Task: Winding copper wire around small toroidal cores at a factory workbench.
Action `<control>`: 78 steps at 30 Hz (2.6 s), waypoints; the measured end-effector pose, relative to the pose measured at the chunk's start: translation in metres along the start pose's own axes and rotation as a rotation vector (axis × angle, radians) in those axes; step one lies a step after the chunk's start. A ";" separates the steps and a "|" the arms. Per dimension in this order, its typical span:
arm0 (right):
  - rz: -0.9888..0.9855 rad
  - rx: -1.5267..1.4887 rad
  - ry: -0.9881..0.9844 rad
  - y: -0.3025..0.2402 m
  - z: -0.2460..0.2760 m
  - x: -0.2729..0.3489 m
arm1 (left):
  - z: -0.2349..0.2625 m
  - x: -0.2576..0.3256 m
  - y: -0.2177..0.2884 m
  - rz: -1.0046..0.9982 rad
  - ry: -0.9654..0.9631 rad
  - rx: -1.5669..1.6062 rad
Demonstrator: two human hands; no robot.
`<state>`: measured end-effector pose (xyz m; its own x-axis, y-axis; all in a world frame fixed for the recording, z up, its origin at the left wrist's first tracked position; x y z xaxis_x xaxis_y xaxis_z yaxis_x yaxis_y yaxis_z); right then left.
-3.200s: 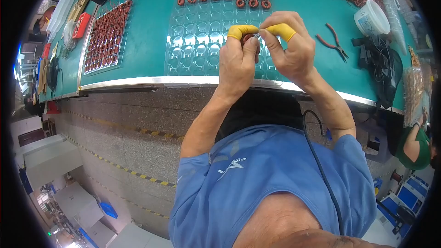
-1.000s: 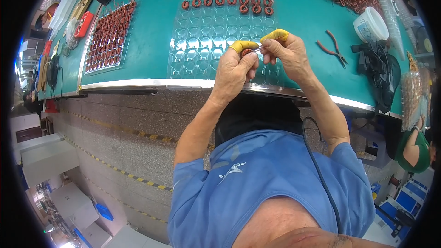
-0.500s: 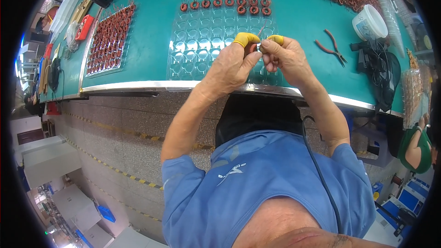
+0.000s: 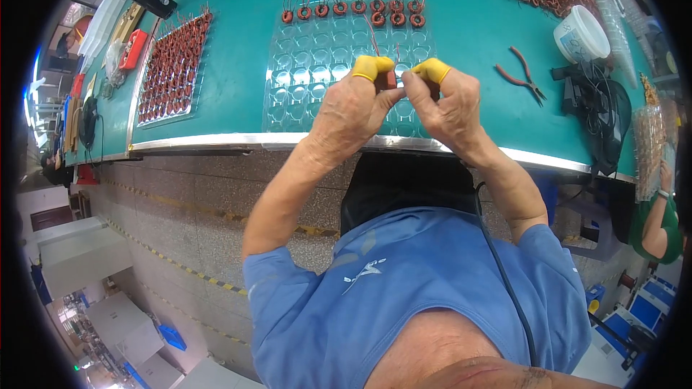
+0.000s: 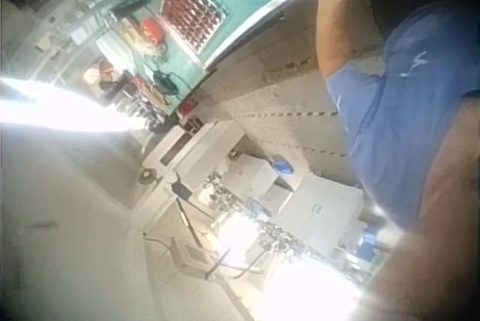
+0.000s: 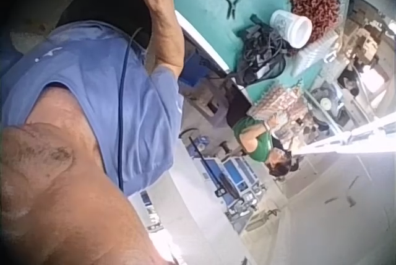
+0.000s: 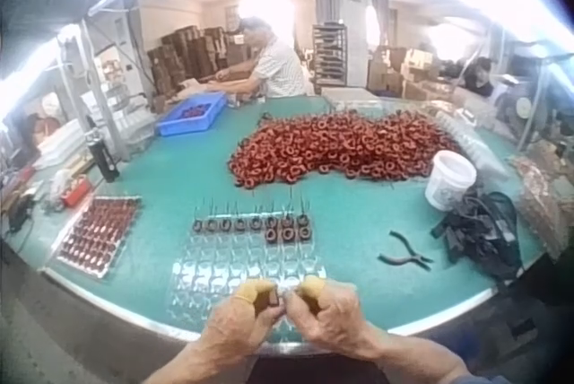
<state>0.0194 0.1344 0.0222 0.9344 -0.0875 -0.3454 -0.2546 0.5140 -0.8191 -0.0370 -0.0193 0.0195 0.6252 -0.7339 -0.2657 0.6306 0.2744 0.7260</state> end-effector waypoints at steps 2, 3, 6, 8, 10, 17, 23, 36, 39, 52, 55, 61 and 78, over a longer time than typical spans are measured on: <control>-0.078 -0.198 0.035 0.002 0.002 -0.001 | -0.009 0.003 -0.005 0.059 0.040 0.683; -0.167 -0.398 -0.018 0.005 0.000 -0.004 | -0.015 0.005 -0.004 0.006 0.071 0.922; -0.243 -0.646 -0.097 0.008 -0.001 -0.010 | -0.028 0.008 -0.003 -0.090 0.105 1.242; -0.231 -0.578 -0.163 0.008 0.001 -0.011 | -0.033 0.010 -0.003 -0.103 0.140 1.261; -0.250 -0.492 -0.206 0.008 0.003 -0.012 | -0.034 0.012 -0.003 -0.119 0.156 1.261; -0.188 -0.692 -0.210 0.010 -0.014 -0.014 | -0.028 0.005 -0.008 0.080 0.136 1.133; -0.256 -0.738 -0.215 0.022 -0.023 -0.014 | -0.036 0.007 -0.012 0.137 0.234 1.131; -0.062 -0.014 -0.127 0.046 0.027 -0.039 | 0.045 0.025 -0.063 0.205 0.342 0.537; -0.072 0.077 -0.055 0.060 0.040 -0.049 | 0.074 -0.010 -0.074 0.141 0.483 0.081; -0.173 0.079 0.075 0.097 0.079 -0.066 | 0.016 -0.107 -0.123 0.090 0.150 -0.091; -0.186 0.212 0.081 0.105 0.102 -0.097 | 0.012 -0.109 -0.129 0.138 0.153 -0.113; -0.093 0.430 0.041 0.150 0.102 -0.174 | 0.009 -0.108 -0.130 0.130 0.154 -0.142; -0.077 0.488 0.043 0.219 0.077 -0.234 | 0.041 -0.064 -0.140 -0.038 -0.071 -0.492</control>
<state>-0.2359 0.3333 -0.0407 0.9320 -0.1709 -0.3195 -0.0294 0.8432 -0.5367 -0.1841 -0.0362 -0.0389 0.5755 -0.7848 -0.2300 0.8053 0.4948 0.3265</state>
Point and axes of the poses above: each hand's wrist, its own x-axis away from the middle knuckle, its own z-axis out of the back of the hand, y = z × x, the point moved 2 cm from there along -x, towards the middle knuckle, and after that the axes turned 10 degrees about -y, right-handed, at the moved point
